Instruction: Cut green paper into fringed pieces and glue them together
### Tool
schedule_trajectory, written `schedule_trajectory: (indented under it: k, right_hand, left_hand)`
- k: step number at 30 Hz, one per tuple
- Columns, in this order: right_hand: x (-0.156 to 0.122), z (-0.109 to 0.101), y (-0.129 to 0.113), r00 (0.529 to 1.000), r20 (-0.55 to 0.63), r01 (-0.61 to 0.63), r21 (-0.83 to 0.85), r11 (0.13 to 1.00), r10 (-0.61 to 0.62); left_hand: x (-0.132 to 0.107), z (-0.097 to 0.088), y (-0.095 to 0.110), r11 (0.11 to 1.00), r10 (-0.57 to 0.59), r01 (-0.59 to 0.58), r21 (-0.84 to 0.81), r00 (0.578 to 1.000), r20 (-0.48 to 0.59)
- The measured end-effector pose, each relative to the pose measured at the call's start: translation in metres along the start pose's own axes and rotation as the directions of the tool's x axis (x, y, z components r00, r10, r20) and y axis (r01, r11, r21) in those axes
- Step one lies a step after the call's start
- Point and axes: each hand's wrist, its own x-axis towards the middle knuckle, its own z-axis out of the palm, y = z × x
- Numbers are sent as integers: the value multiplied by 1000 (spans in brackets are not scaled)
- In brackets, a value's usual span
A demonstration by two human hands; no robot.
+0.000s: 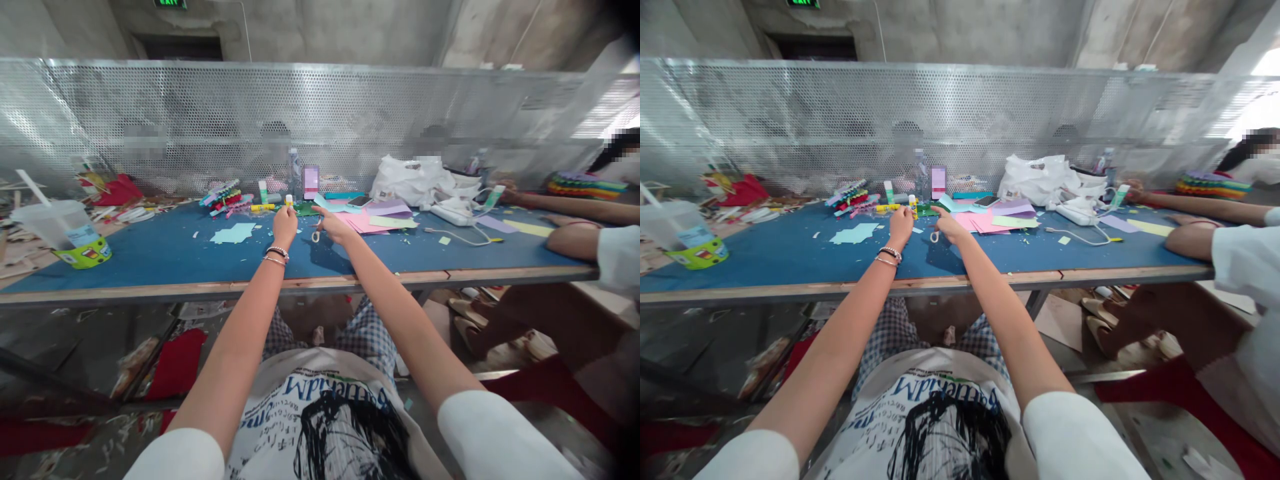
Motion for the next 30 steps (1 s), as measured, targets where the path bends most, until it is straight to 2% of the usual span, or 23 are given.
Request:
schedule_trajectory:
  k: [3,5,7,12,14,18,20,26,30]
  right_hand:
    - [1,4,6,995,-96,-15,-242,970,-8]
    - [0,7,11,987,-153,-34,-450,892,-39]
    - [-1,8,14,981,-181,-42,-556,830,-71]
    - [1,2,12,942,-331,-132,-488,863,-44]
    - [5,0,12,932,-350,-79,-453,888,-96]
    - [12,1,15,923,-225,202,-406,891,-312]
    - [14,2,16,907,-175,287,-414,864,-384]
    - [12,4,16,895,-30,373,-500,782,-446]
    - [12,4,16,886,-91,366,-462,808,-454]
  left_hand:
    - [0,-1,0,999,-4,3,49,1000,19]
    - [1,0,-1,998,-15,13,59,999,37]
    - [2,2,-2,999,-22,18,51,997,72]
    - [-2,4,0,998,59,-64,16,978,199]
    - [-5,4,4,995,103,-101,-22,961,256]
    - [-8,5,7,989,132,-99,-111,927,351]
    - [-8,7,6,989,128,-88,-122,919,372]
    - [-9,6,6,987,157,-135,-82,906,393]
    - [-10,3,8,986,165,-154,-60,912,375]
